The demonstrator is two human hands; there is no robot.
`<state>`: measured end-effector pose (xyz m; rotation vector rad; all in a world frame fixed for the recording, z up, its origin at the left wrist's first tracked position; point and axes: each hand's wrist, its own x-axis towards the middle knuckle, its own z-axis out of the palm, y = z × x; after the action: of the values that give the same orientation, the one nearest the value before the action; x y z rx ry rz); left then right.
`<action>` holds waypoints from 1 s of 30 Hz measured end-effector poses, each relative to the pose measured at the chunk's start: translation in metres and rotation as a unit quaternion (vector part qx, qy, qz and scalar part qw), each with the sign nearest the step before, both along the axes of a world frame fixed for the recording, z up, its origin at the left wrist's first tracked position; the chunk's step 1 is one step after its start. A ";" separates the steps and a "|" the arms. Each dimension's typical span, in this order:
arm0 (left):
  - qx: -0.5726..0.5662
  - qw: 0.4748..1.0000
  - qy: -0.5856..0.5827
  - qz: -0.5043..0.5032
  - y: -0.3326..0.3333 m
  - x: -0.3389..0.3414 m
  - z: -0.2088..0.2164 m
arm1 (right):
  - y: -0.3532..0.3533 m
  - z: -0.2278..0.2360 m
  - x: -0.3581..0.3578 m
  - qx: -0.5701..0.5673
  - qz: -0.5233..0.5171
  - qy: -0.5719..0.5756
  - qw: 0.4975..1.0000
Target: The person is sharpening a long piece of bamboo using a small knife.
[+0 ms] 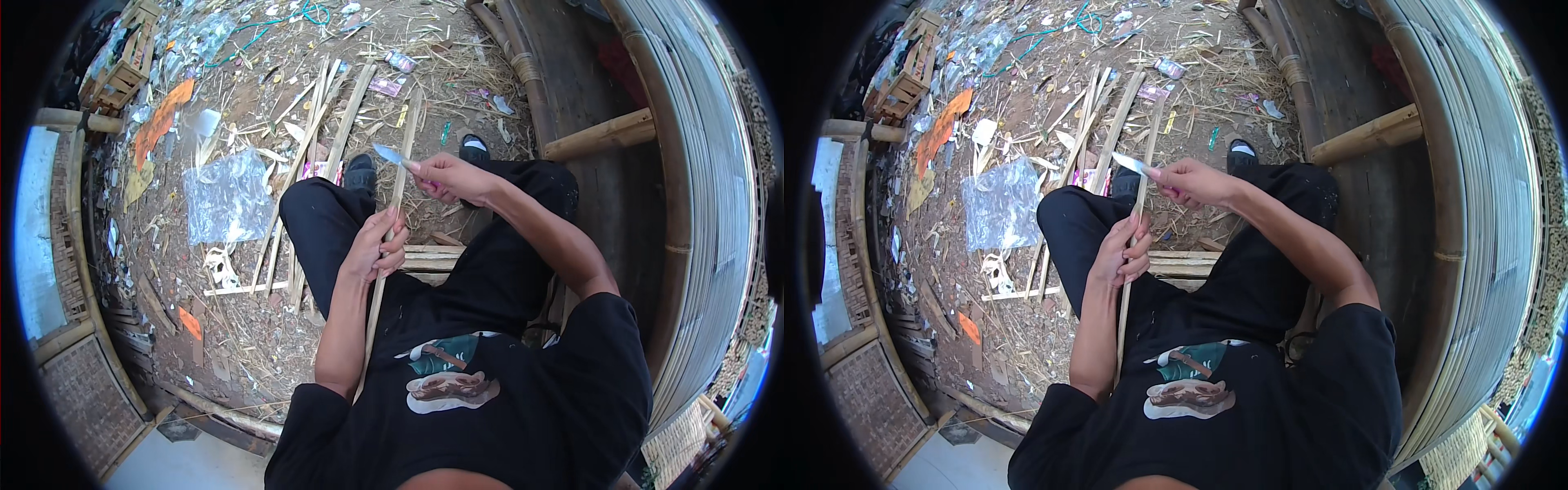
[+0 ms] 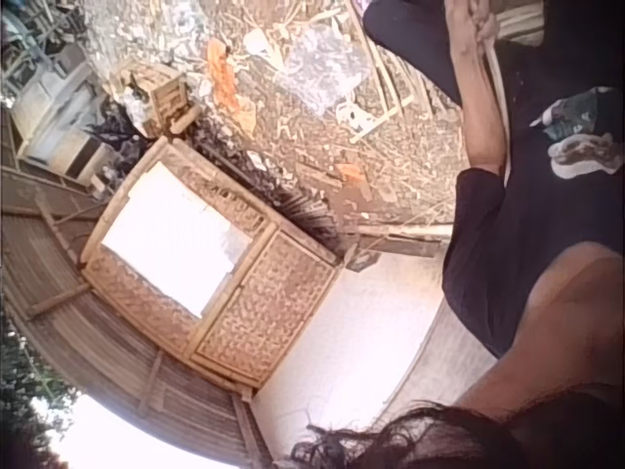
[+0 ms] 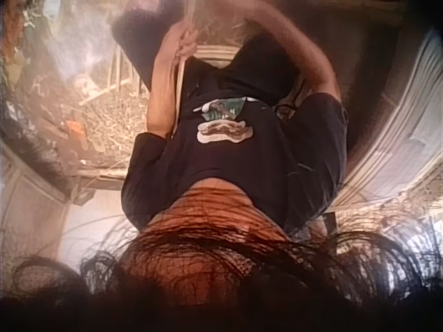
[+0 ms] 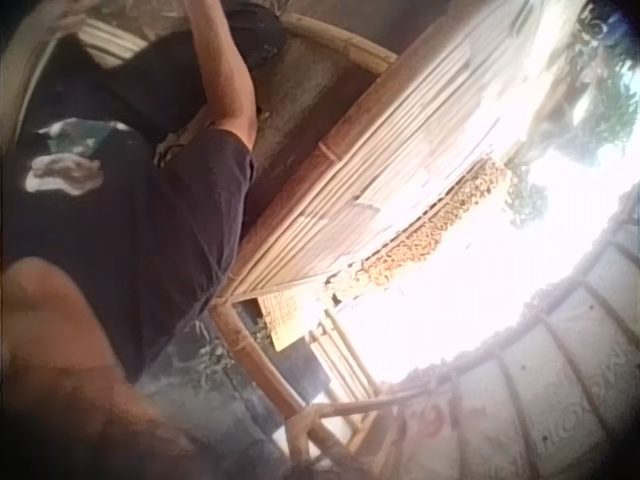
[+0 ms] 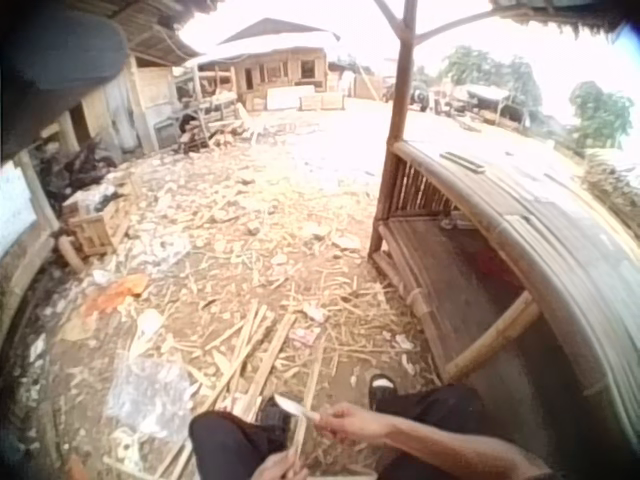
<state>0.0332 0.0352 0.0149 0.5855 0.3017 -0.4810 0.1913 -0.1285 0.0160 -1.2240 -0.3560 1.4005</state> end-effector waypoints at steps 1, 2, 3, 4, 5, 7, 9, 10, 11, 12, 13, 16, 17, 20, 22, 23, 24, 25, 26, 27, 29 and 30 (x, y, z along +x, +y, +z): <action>-0.003 1.000 -0.006 -0.001 0.000 -0.003 -0.002 | 0.003 0.001 -0.012 0.009 0.026 -0.014 1.000; -0.005 1.000 -0.011 -0.001 0.001 -0.005 -0.003 | 0.004 0.002 -0.019 0.017 0.051 -0.028 0.998; -0.006 1.000 -0.009 -0.005 -0.001 -0.006 -0.002 | 0.001 -0.001 -0.011 -0.010 0.069 -0.075 0.995; 0.009 1.000 -0.004 -0.006 -0.002 -0.004 -0.001 | -0.002 -0.004 0.003 -0.023 0.078 -0.028 0.996; 0.024 1.000 0.001 -0.007 -0.002 -0.003 0.000 | -0.004 -0.006 0.017 -0.009 0.030 -0.021 0.999; 0.015 1.000 -0.003 -0.007 -0.001 -0.005 -0.002 | -0.002 -0.006 0.024 -0.006 -0.027 -0.001 1.000; 0.008 1.000 -0.009 -0.008 0.000 -0.005 -0.004 | 0.002 -0.006 -0.007 0.008 0.012 0.011 1.000; 0.024 1.000 0.002 -0.011 -0.002 -0.005 -0.004 | 0.002 -0.005 -0.017 0.023 0.049 0.023 0.998; 0.041 0.999 0.012 -0.013 -0.003 -0.005 -0.004 | 0.002 -0.004 -0.012 -0.009 0.043 -0.018 0.999; 0.039 0.999 0.017 -0.016 -0.005 -0.009 -0.003 | 0.000 -0.011 0.000 0.001 0.037 -0.028 0.999; 0.043 0.999 0.007 -0.017 -0.003 -0.006 -0.003 | -0.003 -0.011 0.016 -0.009 -0.018 -0.019 1.000; 0.045 0.999 -0.004 -0.016 -0.002 -0.006 -0.006 | -0.003 -0.009 0.019 -0.005 -0.072 -0.015 0.997; 0.034 0.999 -0.003 -0.016 -0.002 -0.007 -0.007 | -0.003 -0.008 0.006 -0.005 -0.034 0.004 0.999; 0.029 0.999 0.001 -0.017 -0.005 -0.007 -0.005 | -0.010 -0.015 0.019 -0.027 -0.017 -0.028 0.999; 0.043 0.999 0.006 -0.020 -0.003 -0.005 -0.003 | -0.012 -0.011 0.044 -0.010 -0.094 -0.044 0.995; 0.043 0.999 0.005 -0.020 -0.004 -0.005 -0.003 | -0.015 -0.013 0.038 -0.003 -0.103 -0.006 0.995; 0.040 0.999 0.005 -0.014 -0.003 -0.006 -0.005 | -0.009 -0.003 0.021 -0.033 -0.054 -0.019 0.998; 0.037 0.999 0.006 -0.012 -0.003 -0.007 -0.005 | -0.005 -0.003 0.013 -0.025 -0.017 -0.019 0.999; 0.038 0.999 0.006 -0.012 -0.001 -0.005 -0.006 | -0.003 -0.006 0.009 -0.016 0.020 -0.020 0.999; 0.049 0.999 0.012 -0.014 -0.001 -0.005 -0.006 | -0.006 -0.013 0.020 -0.026 -0.036 -0.022 0.999; 0.062 0.998 0.017 -0.017 -0.003 -0.004 -0.004 | -0.016 -0.018 0.060 -0.063 -0.202 -0.018 0.977; 0.044 0.999 0.004 -0.022 -0.005 -0.002 -0.005 | -0.023 -0.019 0.071 -0.061 -0.204 -0.019 0.977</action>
<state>0.0309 0.0306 0.0101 0.6775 0.3188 -0.5151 0.2619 -0.1515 -0.0027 -1.3378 -0.0383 1.0557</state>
